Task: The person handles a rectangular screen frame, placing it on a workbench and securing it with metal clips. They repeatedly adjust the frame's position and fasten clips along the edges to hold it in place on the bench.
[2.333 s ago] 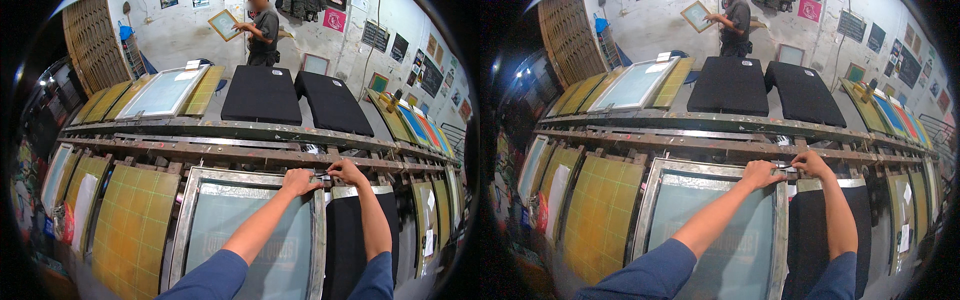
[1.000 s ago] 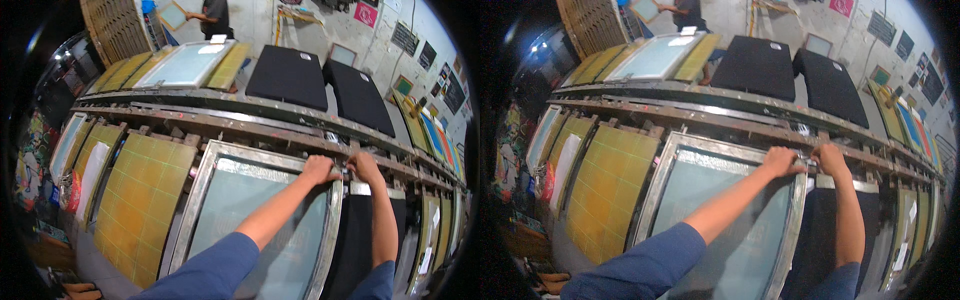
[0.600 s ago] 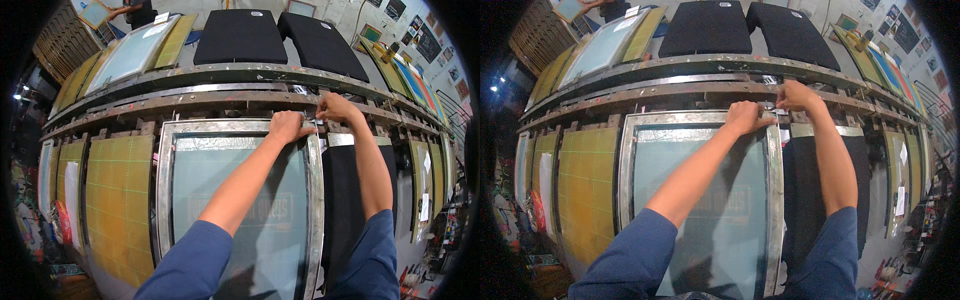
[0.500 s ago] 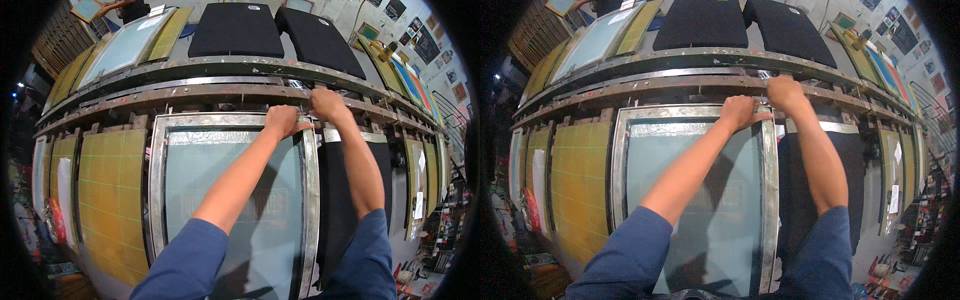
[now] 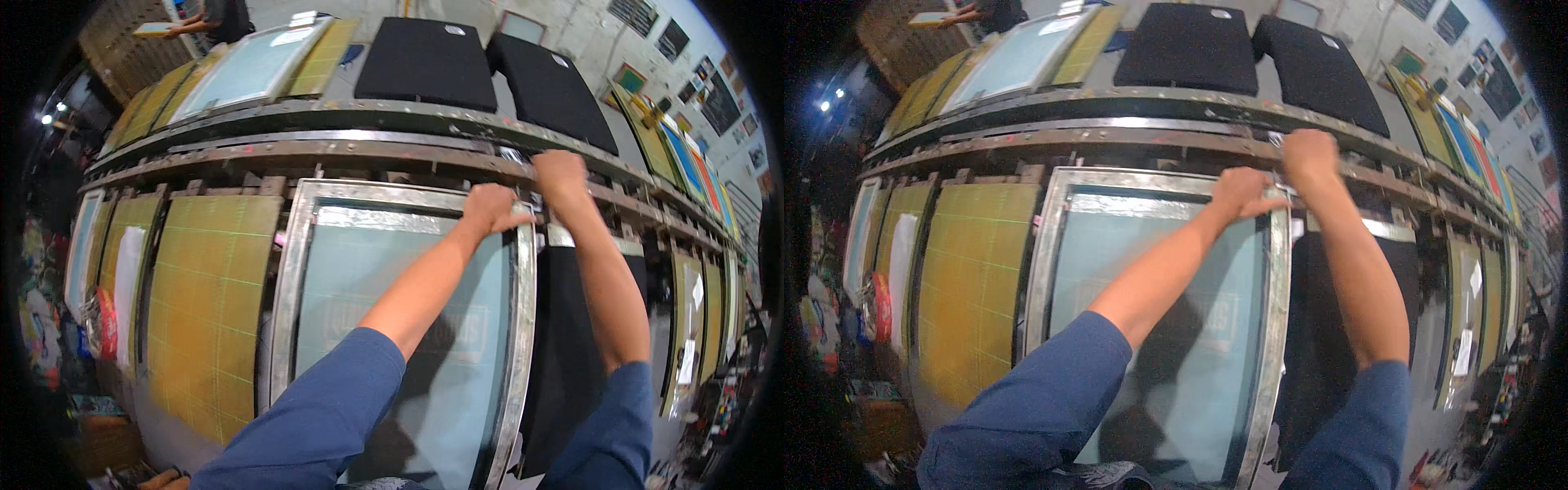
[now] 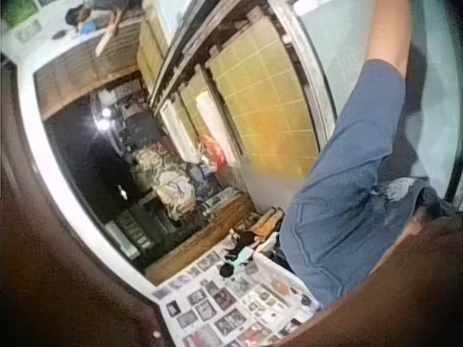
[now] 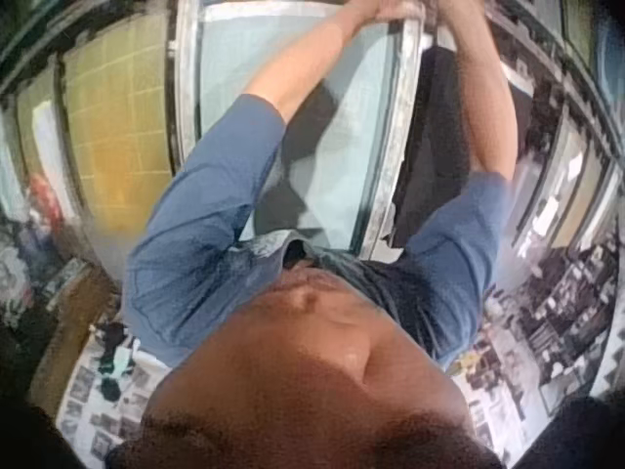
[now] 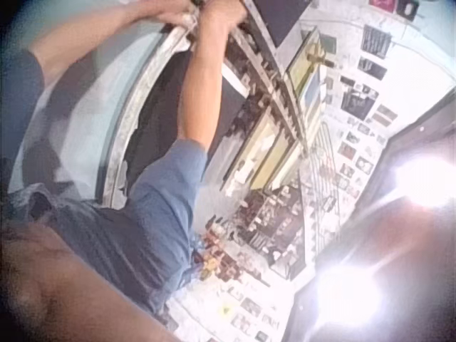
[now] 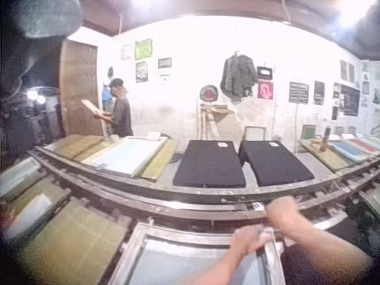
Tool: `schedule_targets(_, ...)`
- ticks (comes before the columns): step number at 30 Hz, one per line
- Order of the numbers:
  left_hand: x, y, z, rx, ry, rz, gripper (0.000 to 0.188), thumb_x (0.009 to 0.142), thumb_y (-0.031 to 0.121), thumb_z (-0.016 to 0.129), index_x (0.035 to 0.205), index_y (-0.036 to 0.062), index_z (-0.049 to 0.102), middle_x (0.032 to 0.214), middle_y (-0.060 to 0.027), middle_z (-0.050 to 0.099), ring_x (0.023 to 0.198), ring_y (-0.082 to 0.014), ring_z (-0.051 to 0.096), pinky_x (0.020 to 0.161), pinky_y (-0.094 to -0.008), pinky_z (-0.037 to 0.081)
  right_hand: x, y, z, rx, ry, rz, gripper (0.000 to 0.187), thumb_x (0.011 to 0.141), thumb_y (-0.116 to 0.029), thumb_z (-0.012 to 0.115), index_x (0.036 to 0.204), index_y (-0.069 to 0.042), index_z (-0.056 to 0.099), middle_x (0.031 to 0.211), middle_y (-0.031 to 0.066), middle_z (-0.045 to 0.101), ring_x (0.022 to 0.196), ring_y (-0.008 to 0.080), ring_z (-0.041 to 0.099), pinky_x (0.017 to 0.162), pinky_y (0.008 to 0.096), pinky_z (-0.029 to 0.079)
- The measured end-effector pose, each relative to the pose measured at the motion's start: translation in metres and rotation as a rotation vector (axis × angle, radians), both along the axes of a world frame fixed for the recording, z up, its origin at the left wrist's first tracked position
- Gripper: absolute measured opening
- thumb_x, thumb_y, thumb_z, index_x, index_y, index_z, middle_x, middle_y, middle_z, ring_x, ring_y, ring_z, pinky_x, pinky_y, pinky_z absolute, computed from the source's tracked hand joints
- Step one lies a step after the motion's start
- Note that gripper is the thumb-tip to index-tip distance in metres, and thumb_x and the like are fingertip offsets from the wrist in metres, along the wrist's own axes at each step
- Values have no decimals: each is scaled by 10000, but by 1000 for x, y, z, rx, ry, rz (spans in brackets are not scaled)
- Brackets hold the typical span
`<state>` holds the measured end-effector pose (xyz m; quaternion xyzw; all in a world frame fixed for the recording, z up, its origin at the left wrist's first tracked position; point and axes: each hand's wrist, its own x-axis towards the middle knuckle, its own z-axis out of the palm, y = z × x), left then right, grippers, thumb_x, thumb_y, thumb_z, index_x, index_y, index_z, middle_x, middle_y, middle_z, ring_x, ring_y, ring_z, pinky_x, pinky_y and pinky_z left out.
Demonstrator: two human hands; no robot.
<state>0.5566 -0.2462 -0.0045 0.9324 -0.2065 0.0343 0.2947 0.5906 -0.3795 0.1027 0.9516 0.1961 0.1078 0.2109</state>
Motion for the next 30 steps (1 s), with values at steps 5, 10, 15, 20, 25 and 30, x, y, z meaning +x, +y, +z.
schedule_targets(5, -43, 77, -14, -688, -354, 106, 350, 800, 310, 779, 1085, 114, 721, 1076, -116, 694, 1076, -302, 598, 987, -411, 451, -38, 27, 42, 747, 142, 233, 204, 880, -113, 639, 1046, -7, 690, 1003, 219, 705, 962, 390, 677, 860, 474, 511)
schedule_targets(10, -91, 257, 3, -192, -471, 696, 304, 828, 249, 733, 1076, 78, 695, 1102, -127, 673, 1034, -303, 601, 932, -434, 461, -60, 91, -4, 917, 362, 280, 206, 877, -170, 688, 1050, -59, 702, 964, 165, 727, 929, 360, 684, 827, 448, 519)
schedule_targets(15, -91, 346, -18, -215, 90, 593, 741, 809, 534, 750, 1264, -21, 570, 1242, -250, 621, 1179, -374, 587, 1006, -413, 455, -49, 192, -50, 997, 366, 359, 181, 867, -196, 685, 1006, -89, 730, 928, 163, 721, 914, 382, 672, 801, 458, 524)
schedule_targets(20, -84, 339, -35, -607, 246, 591, 715, 751, 552, 808, 1165, 1, 618, 1112, -155, 691, 1056, -216, 634, 940, -351, 478, -34, 248, -85, 912, 395, 392, 177, 864, -216, 687, 987, -100, 739, 984, 161, 720, 937, 377, 674, 813, 468, 530)
schedule_targets(25, -85, 338, -33, -581, 222, 634, 621, 762, 492, 817, 1139, 26, 654, 1120, -126, 697, 1066, -214, 633, 951, -338, 467, -30, 257, -85, 903, 448, 444, 199, 876, -245, 688, 994, -97, 751, 950, 159, 729, 920, 345, 692, 791, 442, 529)
schedule_targets(30, -87, 337, -30, -680, 219, 599, 587, 759, 463, 828, 1129, 35, 671, 1111, -100, 712, 1058, -184, 639, 967, -320, 457, -34, 277, -83, 859, 458, 520, 217, 877, -243, 688, 997, -72, 747, 955, 169, 727, 908, 345, 698, 788, 435, 532)
